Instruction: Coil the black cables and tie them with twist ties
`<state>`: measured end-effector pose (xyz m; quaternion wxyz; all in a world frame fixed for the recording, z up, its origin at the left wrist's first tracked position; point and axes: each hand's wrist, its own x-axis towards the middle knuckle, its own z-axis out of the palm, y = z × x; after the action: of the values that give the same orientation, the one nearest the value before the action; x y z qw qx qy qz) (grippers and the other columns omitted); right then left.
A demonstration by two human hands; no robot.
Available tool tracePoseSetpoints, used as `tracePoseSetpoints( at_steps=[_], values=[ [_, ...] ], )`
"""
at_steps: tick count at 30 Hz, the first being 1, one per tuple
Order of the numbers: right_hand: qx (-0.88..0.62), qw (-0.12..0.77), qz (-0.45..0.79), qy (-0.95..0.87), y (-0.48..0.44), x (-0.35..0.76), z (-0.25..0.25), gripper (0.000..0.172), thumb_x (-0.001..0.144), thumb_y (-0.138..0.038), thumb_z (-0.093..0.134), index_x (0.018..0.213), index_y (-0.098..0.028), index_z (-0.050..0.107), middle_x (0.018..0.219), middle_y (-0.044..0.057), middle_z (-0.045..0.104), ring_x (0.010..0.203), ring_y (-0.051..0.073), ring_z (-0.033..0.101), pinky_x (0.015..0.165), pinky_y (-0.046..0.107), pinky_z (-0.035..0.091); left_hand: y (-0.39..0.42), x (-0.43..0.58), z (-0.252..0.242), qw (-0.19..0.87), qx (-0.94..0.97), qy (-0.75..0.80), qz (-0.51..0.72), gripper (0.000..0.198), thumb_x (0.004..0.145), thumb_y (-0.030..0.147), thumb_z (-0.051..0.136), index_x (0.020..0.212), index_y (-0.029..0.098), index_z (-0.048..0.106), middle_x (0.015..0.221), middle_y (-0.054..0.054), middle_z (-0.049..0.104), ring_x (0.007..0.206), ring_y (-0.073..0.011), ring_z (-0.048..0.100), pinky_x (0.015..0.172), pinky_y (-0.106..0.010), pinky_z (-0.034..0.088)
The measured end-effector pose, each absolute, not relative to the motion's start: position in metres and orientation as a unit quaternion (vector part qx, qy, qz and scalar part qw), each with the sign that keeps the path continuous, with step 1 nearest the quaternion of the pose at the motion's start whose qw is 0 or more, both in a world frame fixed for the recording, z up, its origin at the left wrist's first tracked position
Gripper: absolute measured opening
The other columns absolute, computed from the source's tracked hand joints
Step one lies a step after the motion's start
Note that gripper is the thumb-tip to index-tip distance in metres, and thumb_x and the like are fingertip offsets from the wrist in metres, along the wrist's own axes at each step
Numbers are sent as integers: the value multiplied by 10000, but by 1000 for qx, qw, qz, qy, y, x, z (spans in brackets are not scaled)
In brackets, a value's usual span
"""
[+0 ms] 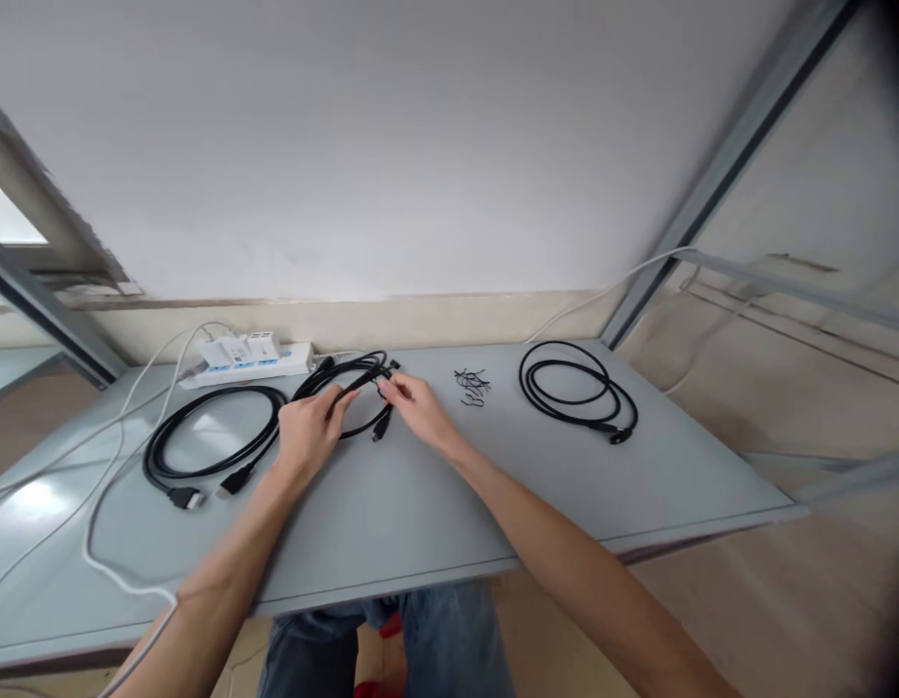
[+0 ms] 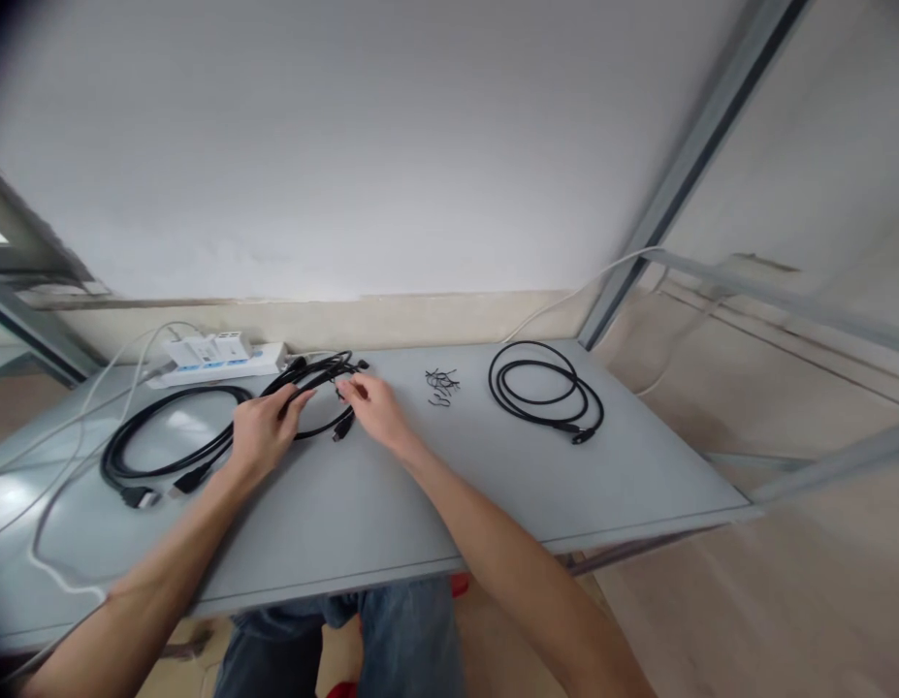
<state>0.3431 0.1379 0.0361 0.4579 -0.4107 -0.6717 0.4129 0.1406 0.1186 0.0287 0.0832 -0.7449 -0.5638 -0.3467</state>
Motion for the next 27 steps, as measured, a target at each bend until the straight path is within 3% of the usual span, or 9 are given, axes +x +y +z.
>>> tracePoseSetpoints(
  at_steps=[4, 8, 12, 27],
  values=[
    [-371, 446, 597, -554, 139, 344, 37, 490, 1019, -655, 471, 850, -205, 564, 728, -9, 546, 577, 114, 498, 467, 210, 360, 118, 140, 32, 52, -718, -555, -416, 447, 1010, 466, 506, 643, 216, 456, 491, 53, 344, 451, -106, 346, 553, -254, 269],
    [-287, 393, 746, -454, 137, 343, 38, 435, 1055, -598, 436, 970, -197, 583, 868, 38, 637, 651, 138, 599, 460, 218, 414, 117, 142, 31, 38, -726, -533, -433, 467, 1014, 478, 501, 636, 220, 408, 490, 64, 310, 443, -93, 304, 531, -256, 273],
    [-200, 348, 842, -360, 137, 340, 38, 402, 1091, -498, 382, 902, -196, 568, 843, 24, 608, 661, 133, 565, 456, 207, 391, 117, 144, 29, 40, -738, -512, -437, 484, 1028, 482, 508, 633, 220, 408, 503, 63, 317, 455, -92, 286, 523, -266, 276],
    [-154, 385, 831, -370, 129, 333, 35, 321, 1077, -388, 433, 810, -223, 503, 747, -17, 390, 602, 133, 350, 496, 216, 363, 111, 155, 33, 22, -741, -496, -452, 477, 1012, 472, 498, 616, 215, 429, 494, 56, 332, 455, -98, 321, 530, -252, 274]
  ],
)
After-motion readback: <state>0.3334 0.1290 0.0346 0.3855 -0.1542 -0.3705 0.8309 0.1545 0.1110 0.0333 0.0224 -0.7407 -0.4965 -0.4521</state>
